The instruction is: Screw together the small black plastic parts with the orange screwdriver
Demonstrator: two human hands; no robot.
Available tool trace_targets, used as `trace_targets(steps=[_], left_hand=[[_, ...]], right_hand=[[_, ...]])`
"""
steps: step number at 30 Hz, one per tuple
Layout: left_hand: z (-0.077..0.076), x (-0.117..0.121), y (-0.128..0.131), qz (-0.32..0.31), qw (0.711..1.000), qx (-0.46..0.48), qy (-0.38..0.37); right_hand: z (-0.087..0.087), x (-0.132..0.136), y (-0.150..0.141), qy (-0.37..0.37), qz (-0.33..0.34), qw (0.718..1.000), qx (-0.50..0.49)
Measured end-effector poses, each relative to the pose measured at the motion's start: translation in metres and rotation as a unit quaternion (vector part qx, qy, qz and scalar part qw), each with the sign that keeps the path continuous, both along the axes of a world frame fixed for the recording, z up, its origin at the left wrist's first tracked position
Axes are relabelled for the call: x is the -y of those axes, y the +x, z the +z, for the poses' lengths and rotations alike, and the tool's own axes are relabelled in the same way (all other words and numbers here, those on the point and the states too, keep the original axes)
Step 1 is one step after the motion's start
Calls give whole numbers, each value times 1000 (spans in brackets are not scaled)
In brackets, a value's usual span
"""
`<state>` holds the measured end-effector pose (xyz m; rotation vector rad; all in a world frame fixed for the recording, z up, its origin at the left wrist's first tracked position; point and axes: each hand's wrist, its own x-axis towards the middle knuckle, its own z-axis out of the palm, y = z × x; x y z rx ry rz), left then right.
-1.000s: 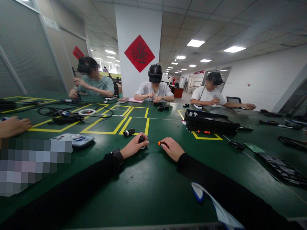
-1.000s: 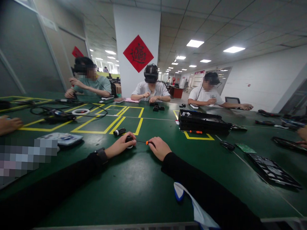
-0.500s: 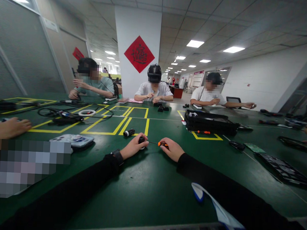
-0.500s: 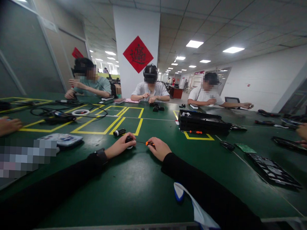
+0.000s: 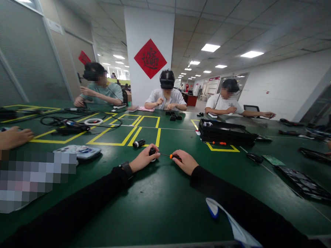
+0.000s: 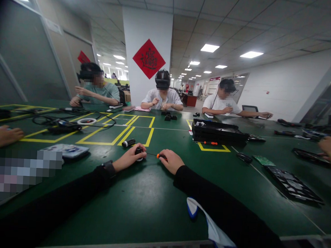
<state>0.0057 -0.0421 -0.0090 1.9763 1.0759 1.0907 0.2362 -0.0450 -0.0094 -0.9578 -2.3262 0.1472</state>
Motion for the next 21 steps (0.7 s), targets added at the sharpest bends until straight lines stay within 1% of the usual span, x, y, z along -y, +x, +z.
trace_targets(steps=[9,13,21], left_hand=[[-2,-3,-1,-2,1000,-8,2],[-3,-4,-1,4,1000,-15,8],[0,-1,-1,-1,1000,-12,3]], right_hand=[[3,4,0,-22,-7,1000,-16],[2,3,-1,-16,-16,1000,-11],[1,1,0,1,-5,1000,-2]])
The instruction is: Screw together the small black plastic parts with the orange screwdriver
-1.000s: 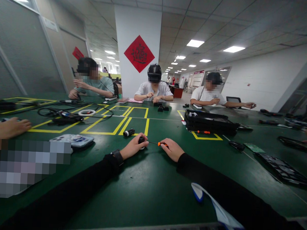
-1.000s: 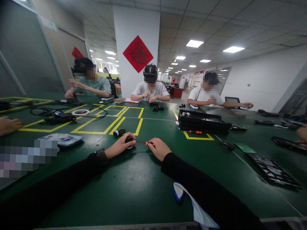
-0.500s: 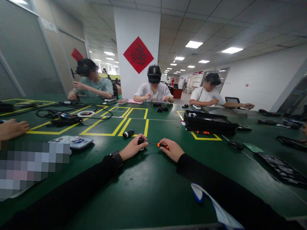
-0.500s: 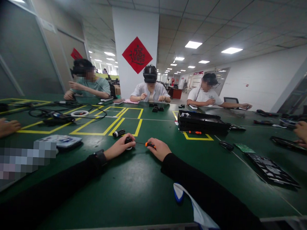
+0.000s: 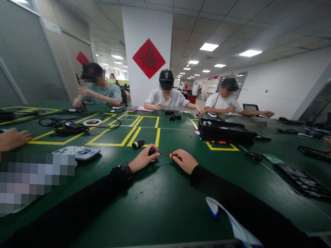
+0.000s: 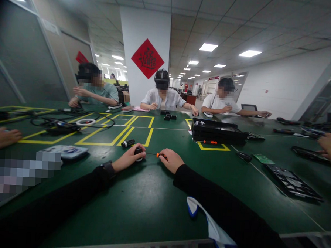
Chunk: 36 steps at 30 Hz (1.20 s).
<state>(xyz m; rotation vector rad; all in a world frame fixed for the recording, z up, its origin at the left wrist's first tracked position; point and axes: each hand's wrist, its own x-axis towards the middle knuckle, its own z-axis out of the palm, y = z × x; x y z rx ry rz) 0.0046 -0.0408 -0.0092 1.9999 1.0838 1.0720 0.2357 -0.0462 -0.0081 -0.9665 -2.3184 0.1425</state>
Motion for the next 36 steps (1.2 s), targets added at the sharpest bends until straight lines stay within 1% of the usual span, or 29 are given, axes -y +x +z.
trace_targets(steps=[6,12,16,22,29,36], left_hand=[[0,0,0,0,1000,12,-10],[0,0,0,1,1000,16,-12],[0,0,1,10,1000,9,-8],[2,3,1,6,1000,3,-11],[2,4,2,8,1000,16,-13],[2,3,2,12,999,29,-18]], right_hand=[[-1,0,3,-5,10,1000,1],[0,0,1,-8,-3,1000,5],[1,1,2,-11,-3,1000,-1],[0,0,1,-7,7,1000,4],[1,1,-1,5,4,1000,14],[1,2,2,-6,-6,1000,2]])
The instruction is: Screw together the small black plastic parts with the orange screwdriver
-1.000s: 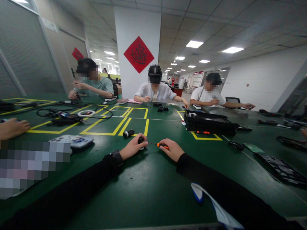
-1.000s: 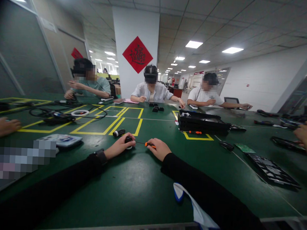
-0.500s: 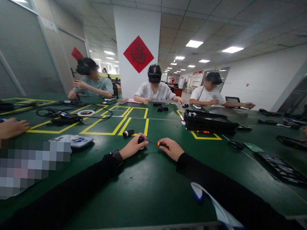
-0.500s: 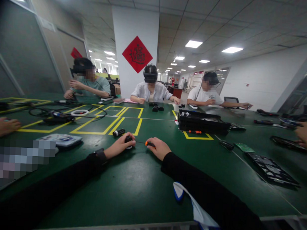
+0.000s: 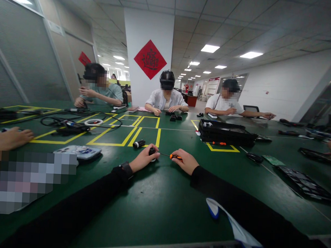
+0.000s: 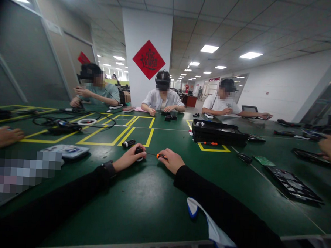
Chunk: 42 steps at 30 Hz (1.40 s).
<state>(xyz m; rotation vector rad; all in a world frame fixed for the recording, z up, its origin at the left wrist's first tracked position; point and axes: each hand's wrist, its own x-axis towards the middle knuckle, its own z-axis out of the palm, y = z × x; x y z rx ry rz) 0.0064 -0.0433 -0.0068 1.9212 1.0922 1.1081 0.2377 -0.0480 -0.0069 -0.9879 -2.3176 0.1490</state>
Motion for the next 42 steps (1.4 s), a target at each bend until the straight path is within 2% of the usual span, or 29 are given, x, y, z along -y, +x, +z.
trace_targets(steps=[11,20,37,42], left_hand=[[-1,0,0,1,1000,-16,10],[1,1,0,-3,1000,-17,8],[-2,-2,-1,-11,1000,-22,13],[-2,-2,0,-17,1000,-12,10]], right_hand=[[2,4,-3,-18,-2,1000,-7],[1,1,-2,30,6,999,10],[-2,-3,-4,34,7,998,51],[-2,-3,-3,30,25,999,21]])
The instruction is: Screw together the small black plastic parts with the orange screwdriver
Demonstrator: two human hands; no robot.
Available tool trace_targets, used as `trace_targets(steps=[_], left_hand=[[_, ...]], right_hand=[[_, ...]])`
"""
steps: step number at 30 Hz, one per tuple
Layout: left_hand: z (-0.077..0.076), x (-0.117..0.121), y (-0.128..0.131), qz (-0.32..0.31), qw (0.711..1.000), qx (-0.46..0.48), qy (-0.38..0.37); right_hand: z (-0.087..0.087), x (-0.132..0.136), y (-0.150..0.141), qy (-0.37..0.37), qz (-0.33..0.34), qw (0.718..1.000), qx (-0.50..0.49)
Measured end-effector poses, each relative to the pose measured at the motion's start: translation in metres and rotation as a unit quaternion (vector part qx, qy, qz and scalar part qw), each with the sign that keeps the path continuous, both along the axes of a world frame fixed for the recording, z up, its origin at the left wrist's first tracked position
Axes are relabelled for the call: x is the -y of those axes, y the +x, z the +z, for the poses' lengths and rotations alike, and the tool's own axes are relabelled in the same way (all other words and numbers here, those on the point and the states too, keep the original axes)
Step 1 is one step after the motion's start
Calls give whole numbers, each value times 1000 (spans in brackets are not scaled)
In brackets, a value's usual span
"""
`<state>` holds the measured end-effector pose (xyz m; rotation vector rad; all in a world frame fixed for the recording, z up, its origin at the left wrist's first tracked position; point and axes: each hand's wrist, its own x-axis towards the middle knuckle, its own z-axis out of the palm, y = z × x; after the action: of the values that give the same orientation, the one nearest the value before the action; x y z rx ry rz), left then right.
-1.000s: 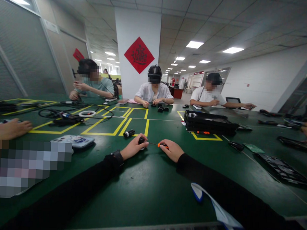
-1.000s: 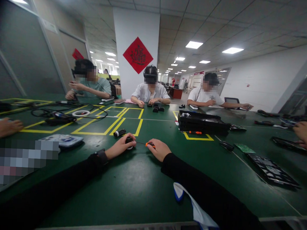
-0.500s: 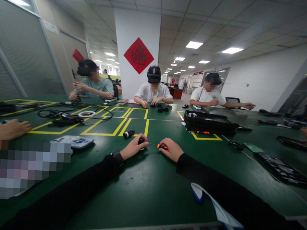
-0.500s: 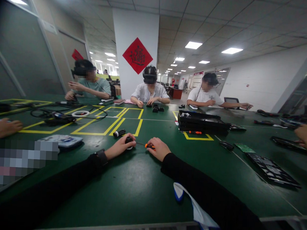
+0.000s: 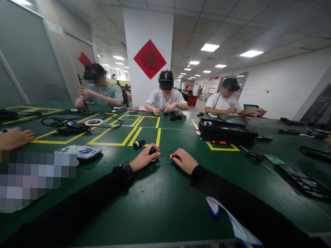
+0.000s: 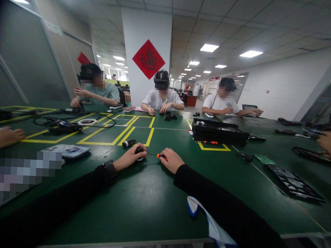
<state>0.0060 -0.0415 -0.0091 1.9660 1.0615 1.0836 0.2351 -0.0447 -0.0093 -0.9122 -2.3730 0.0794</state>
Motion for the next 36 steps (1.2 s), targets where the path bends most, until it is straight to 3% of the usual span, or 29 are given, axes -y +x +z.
trace_targets(steps=[13,22,36], left_hand=[[0,1,0,-6,1000,0,-11],[2,3,0,-10,1000,4,-7],[0,1,0,-2,1000,-9,7]], right_hand=[[1,2,-2,-11,-30,999,-37],[3,4,-1,6,-10,999,-41],[1,1,-3,6,-27,1000,4]])
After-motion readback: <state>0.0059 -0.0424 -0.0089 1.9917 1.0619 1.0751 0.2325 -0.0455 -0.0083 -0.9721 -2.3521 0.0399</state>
